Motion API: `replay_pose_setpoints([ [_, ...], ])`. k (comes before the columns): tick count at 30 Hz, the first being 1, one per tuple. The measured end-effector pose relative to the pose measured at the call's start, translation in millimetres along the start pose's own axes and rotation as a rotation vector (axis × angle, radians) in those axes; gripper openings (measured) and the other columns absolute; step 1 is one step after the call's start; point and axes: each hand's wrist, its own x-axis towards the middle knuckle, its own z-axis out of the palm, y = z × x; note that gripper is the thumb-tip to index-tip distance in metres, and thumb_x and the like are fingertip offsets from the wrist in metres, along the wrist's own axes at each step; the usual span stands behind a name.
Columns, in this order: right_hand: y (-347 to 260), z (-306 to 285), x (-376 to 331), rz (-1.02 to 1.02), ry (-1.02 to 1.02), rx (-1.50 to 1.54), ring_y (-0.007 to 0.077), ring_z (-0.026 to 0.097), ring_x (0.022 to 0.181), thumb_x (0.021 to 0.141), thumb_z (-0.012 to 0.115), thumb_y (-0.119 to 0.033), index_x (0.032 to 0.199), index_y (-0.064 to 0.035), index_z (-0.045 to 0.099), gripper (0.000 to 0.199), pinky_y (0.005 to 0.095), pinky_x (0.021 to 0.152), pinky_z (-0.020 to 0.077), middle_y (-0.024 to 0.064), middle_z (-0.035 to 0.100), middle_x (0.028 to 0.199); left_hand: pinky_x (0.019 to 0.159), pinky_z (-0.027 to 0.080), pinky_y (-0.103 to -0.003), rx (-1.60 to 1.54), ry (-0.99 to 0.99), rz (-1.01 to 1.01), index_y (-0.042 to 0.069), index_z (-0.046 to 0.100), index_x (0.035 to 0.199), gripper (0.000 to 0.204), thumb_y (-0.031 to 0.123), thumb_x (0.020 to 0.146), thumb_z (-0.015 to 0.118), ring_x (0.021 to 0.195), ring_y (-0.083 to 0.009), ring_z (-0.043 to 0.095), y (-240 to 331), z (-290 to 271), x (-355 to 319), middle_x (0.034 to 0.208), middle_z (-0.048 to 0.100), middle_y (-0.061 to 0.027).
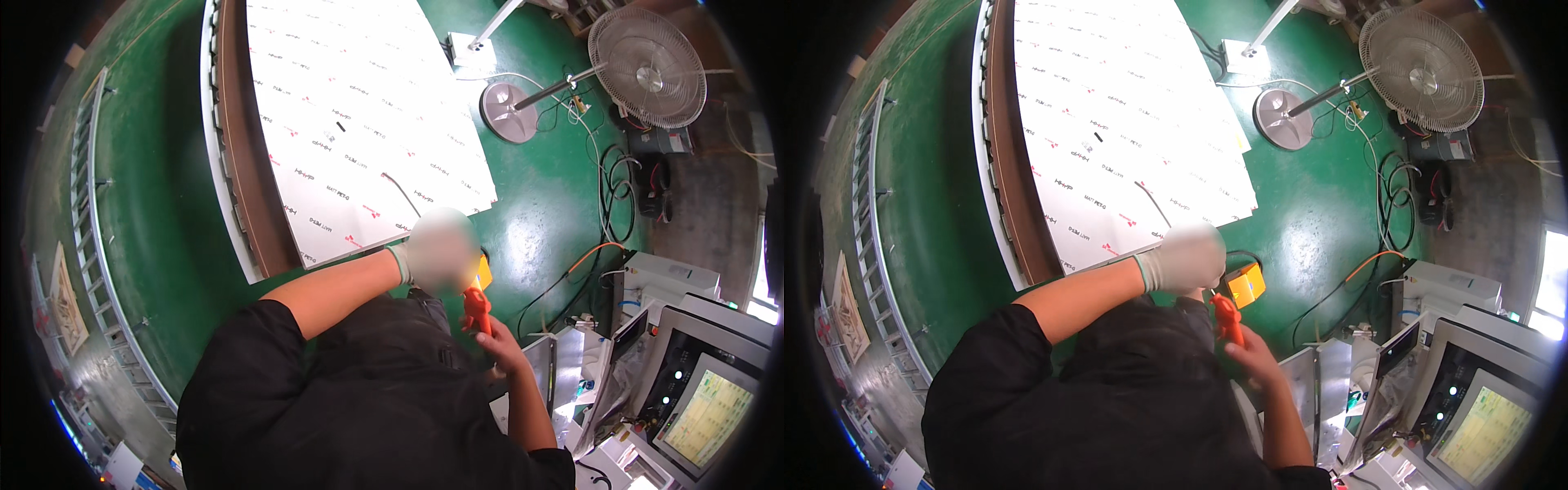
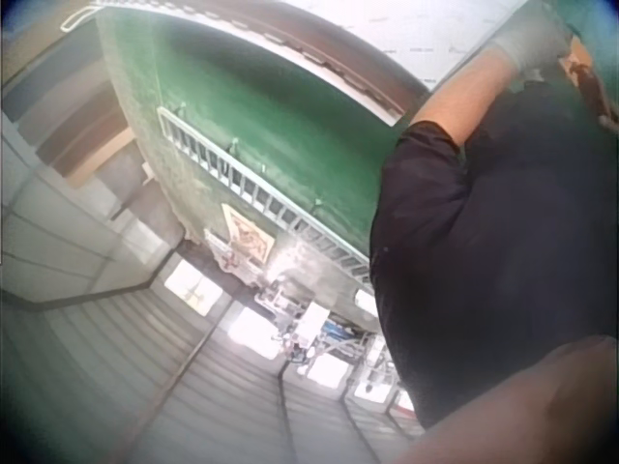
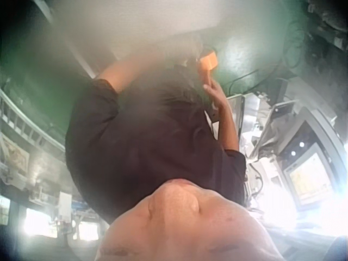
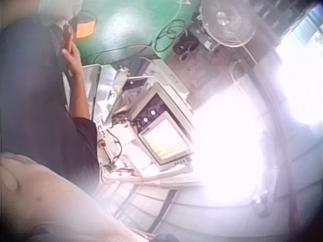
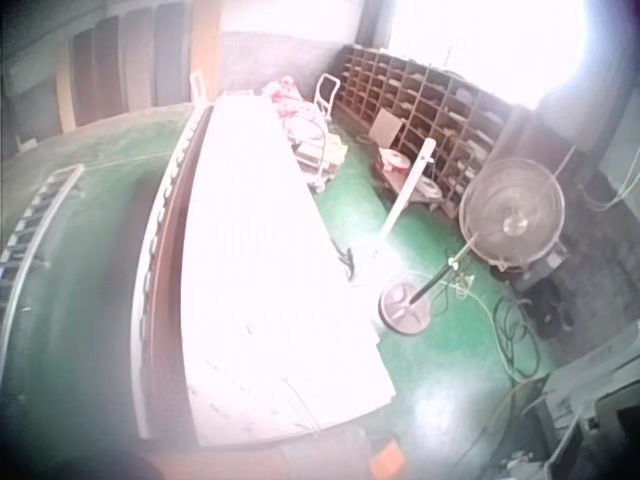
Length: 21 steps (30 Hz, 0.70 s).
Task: The person picks up white boards from a stack, feeds them individually into a conveyor-fed industrial machine, and uses an air blower to clean the surface of the boards.
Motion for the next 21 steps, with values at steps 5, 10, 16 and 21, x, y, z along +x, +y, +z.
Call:
replay_pose_setpoints([
  [5, 8, 9, -1, 0.067, 0.281, -0.091, 0.0137, 0.063, 0.079, 0.102, 0.061, -0.032, 0.113, -0.0017, 0.059, 0.033, 0.0295, 0.076, 0.0505, 0.0034, 0.065, 0.086, 0.111, 0.027, -0.047, 0.008, -0.037, -0.212, 0.01, 0.066, 0.117, 0.04, 0.031, 0.083, 0.067, 0.131, -0.0326, 0.04, -22, 29, 7, 0.136, 0.052, -0.0124],
  [10, 9, 3, -24, 0.213, 0.312, -0.089, 0.0108, 0.056, 0.063, 0.101, 0.06, -0.03, 0.101, -0.0065, 0.058, 0.023, 0.0263, 0.058, 0.0451, -0.0005, 0.057, 0.073, 0.123, 0.022, -0.05, 0.005, 0.043, -0.663, 0.005, 0.053, 0.141, 0.063, 0.037, 0.088, 0.065, 0.147, -0.0385, 0.031, -47, -16, -38, 0.154, 0.041, -0.0204],
  [16, 18, -8, -41, 0.172, 0.33, 0.079, 0.0072, 0.05, 0.063, 0.099, 0.063, -0.026, 0.099, -0.0088, 0.058, 0.018, 0.0253, 0.056, 0.0419, -0.0039, 0.053, 0.074, 0.125, 0.017, -0.05, 0.358, 0.426, -1.307, 0.002, 0.039, 0.15, 0.084, 0.043, 0.084, 0.07, 0.151, -0.0391, 0.023, -125, 45, -205, 0.16, 0.031, -0.0214],
  [21, 28, -2, -50, 0.219, 0.095, -0.214, 0.0101, 0.055, 0.076, 0.096, 0.069, -0.027, 0.11, -0.0036, 0.064, 0.028, 0.0306, 0.07, 0.0472, -0.0005, 0.06, 0.083, 0.11, 0.041, -0.045, -0.096, 0.978, -1.502, -0.01, 0.047, 0.137, 0.072, 0.031, 0.085, 0.074, 0.125, -0.0381, 0.055, -139, 70, -278, 0.137, 0.055, -0.0276],
])
